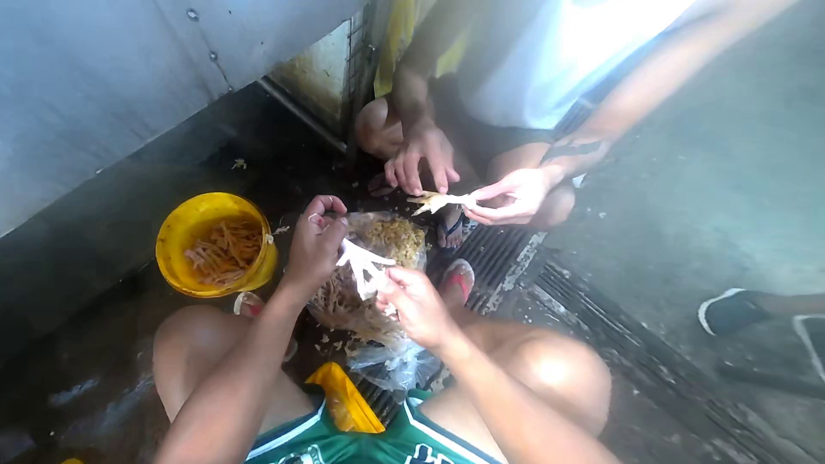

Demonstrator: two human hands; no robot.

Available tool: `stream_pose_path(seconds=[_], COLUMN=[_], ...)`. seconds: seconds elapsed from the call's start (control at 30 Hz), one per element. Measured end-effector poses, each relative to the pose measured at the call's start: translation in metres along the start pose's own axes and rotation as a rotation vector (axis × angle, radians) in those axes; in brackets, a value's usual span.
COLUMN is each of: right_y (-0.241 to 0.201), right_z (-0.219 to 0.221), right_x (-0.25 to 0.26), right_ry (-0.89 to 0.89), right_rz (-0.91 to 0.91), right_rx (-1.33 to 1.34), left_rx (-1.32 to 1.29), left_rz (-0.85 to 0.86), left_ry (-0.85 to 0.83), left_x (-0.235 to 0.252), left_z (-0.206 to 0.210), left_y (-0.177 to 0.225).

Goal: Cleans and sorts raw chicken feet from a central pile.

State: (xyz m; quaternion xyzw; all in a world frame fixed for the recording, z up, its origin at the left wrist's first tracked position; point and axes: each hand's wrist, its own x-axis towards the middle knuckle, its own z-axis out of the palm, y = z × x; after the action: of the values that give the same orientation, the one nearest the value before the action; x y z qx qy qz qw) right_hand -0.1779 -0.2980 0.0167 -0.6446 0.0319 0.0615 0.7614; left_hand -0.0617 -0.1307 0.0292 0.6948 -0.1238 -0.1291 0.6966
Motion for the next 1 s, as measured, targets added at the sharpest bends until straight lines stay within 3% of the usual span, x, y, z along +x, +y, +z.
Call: stream_pose_path(seconds=[0.17,0.27,0.33,0.4,0.5,0.7,1.0], right_y=[-0.007,-0.024,-0.024,-0.015,-0.012,-0.003,0.002], right_z=[0.003,0.006,0.009,0.006,-0.005,-0.013,-0.014], right_x=[0.004,-0.009,-0.024,-0.027,-0.019,-0.020,-0.027], right_ry=[-0.089,-0.271,-0.385,-0.363,-0.254,-0.173,-0.223], right_rz=[-0.007,-0.130,-0.216,-0.220,-0.164,-0.185,-0.155], right_rx=[-0.071,-0.242,-0.265,-0.296,-0.269,-0.026,0.190], left_rx=[-0.022,-0.173,-0.369,-0.557,-0.938,-1.138,-1.101], left_rz=[-0.060,-0.206,-0.154,-0.047,-0.004,-0.030,-0.062], left_ry=[0.110,0.397,0.578,0.500,0.154,-0.130,-0.167], left_x=[0.010,0.033,0.053,0.046,0.026,0.011,0.011], left_z=[0.002,-0.023,-0.057,-0.075,-0.067,-0.045,-0.041], left_y=[-0.008,-0.016,-0.009,0.003,-0.001,0.001,0.006])
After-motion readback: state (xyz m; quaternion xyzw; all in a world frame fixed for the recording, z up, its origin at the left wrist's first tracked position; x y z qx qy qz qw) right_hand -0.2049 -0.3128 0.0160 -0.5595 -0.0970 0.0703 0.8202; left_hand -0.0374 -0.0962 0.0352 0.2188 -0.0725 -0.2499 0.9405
